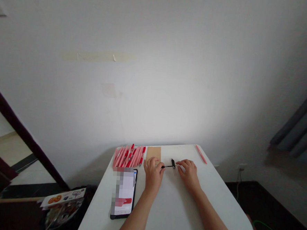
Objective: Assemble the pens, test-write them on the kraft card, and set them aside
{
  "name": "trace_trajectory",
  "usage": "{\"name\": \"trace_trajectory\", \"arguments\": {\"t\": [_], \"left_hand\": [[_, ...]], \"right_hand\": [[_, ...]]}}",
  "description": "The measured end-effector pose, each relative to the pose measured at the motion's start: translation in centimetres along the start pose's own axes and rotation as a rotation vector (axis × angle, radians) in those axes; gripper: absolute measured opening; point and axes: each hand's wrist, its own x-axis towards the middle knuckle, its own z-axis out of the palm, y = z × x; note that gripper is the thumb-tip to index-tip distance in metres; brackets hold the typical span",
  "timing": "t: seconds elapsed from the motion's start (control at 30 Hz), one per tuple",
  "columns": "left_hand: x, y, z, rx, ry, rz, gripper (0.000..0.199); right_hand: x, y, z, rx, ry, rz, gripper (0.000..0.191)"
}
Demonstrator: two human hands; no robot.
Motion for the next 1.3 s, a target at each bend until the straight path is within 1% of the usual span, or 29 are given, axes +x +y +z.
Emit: {"name": "trace_trajectory", "arguments": {"t": [0.1, 0.3, 0.4, 0.5, 0.63, 0.77, 1.0, 1.3], "left_hand": [[-0.04, 0.03, 0.05, 0.001, -0.004, 0.003, 0.015], [0.0, 0.3, -0.21, -0.004, -0.009, 0.03, 0.014], [0.01, 0.36, -0.31, -0.004, 0.001, 0.042, 0.013], [-0.02, 0.3, -0.27, -0.001, 0.004, 0.036, 0.013], [-0.04, 0.17, -0.2, -0.005, 0.01, 0.006, 0.014], [0.04, 0.26, -0.34, -0.014, 0.01, -0.001, 0.013], [0.04, 0.37, -0.46, -0.003, 0.008, 0.001, 0.014], [-0.07, 0.1, -0.31, -0.021, -0.006, 0.013, 0.011]], "right_hand": [[0.04, -0.05, 0.11, -0.009, 0.005, -0.022, 0.019], [0.11, -0.12, 0.4, -0.018, 0.011, -0.139, 0.017], [0.1, -0.12, 0.49, -0.021, 0.015, -0.174, 0.017], [0.09, -0.15, 0.44, -0.002, 0.015, -0.161, 0.02], [0.11, -0.05, 0.26, 0.046, 0.029, -0.083, 0.027], [0.17, 0.17, 0.2, 0.064, 0.051, -0.03, 0.027], [0.21, 0.21, 0.34, 0.061, 0.032, -0.054, 0.024], [0.42, 0.49, 0.49, 0.086, 0.026, -0.079, 0.027]]}}
